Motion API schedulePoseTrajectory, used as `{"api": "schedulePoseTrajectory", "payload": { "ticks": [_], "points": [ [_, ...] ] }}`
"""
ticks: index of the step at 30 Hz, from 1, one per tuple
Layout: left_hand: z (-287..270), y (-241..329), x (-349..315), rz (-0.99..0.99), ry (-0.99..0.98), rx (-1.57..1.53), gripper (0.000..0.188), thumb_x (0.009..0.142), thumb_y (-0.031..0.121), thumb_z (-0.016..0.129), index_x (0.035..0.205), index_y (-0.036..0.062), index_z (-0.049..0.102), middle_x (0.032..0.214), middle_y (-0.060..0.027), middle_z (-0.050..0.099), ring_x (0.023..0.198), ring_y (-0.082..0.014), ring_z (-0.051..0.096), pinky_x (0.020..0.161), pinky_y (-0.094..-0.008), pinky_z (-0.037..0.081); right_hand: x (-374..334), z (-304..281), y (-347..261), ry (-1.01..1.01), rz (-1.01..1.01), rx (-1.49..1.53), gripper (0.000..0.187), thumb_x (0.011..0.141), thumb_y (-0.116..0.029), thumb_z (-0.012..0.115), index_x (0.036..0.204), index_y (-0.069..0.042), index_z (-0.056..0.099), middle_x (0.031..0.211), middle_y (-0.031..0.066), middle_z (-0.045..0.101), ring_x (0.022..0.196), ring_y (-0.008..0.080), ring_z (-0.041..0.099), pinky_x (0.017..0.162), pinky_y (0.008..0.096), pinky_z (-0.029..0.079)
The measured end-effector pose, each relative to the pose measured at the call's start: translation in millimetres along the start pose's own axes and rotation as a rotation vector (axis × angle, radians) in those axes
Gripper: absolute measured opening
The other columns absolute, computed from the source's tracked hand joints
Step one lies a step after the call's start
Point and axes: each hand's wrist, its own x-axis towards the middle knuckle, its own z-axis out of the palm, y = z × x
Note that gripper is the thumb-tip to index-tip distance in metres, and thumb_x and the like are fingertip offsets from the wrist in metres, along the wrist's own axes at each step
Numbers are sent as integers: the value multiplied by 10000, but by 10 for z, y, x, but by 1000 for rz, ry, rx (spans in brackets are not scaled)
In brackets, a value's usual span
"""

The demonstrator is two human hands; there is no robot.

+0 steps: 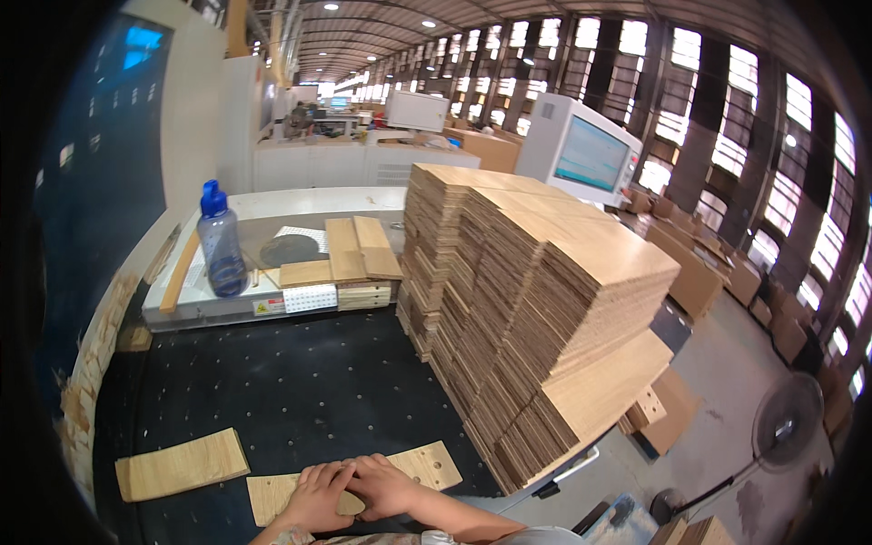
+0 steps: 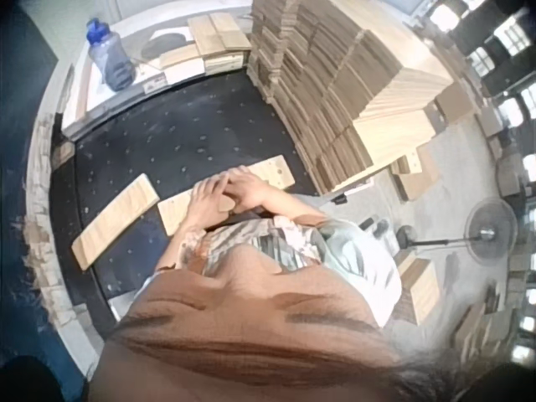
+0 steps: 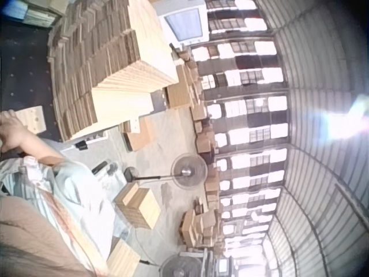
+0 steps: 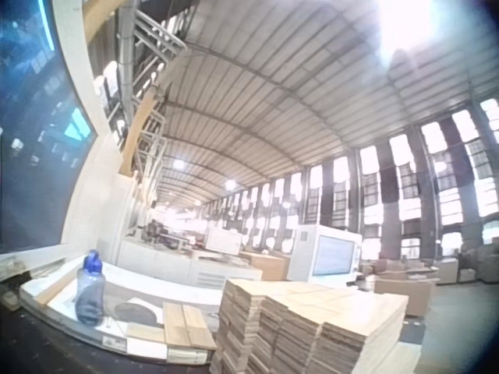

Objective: The person wipes the dust off of several wooden boards on a workbench and places them on a nearby pallet.

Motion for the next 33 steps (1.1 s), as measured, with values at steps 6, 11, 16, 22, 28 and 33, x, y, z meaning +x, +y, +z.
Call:
{"api": "schedulePoseTrajectory", "payload": {
  "ticks": [6,11,16,22,28,33],
  "points": [
    [-6,25,20,-52,-35,7,985,546,363,778,1378,10,385,1302,-194,451,1215,-364,418,1039,-463,278,17,75,8,131,-72,61,677,542,-301,781,1153,-101,570,1168,136,523,1106,304,452,904,408,327],
    [-43,110,-10,-105,-13,30,943,628,237,753,1438,70,299,1326,-177,466,1251,-361,409,1046,-474,298,59,90,48,57,-56,60,663,530,-298,773,1115,-60,572,1171,178,518,1094,336,469,890,416,332],
    [25,91,22,-114,-34,49,1003,587,243,778,1444,67,287,1338,-195,460,1261,-372,404,1045,-479,307,24,263,114,230,-84,38,701,490,-428,780,1063,-66,598,1086,161,531,1030,311,469,876,410,335],
    [28,82,36,-84,21,59,1023,536,189,809,1423,47,320,1290,-239,496,1199,-412,464,1006,-476,369,87,261,136,178,-87,57,706,474,-443,792,1041,-55,626,1071,165,537,1044,317,468,934,440,324],
    [-32,-158,-40,-36,55,41,1020,498,204,825,1402,36,383,1242,-261,531,1143,-413,528,959,-454,437,90,345,-12,110,-47,-118,706,676,-387,699,1254,-15,540,1399,325,347,1379,451,221,1103,586,172],
    [-95,-39,-74,-106,33,126,973,575,298,825,1406,47,386,1242,-260,528,1157,-415,509,987,-444,414,-219,362,-44,196,-79,-331,361,791,-313,538,1089,-138,641,1198,231,545,1179,376,484,926,556,381]
  ]
}}
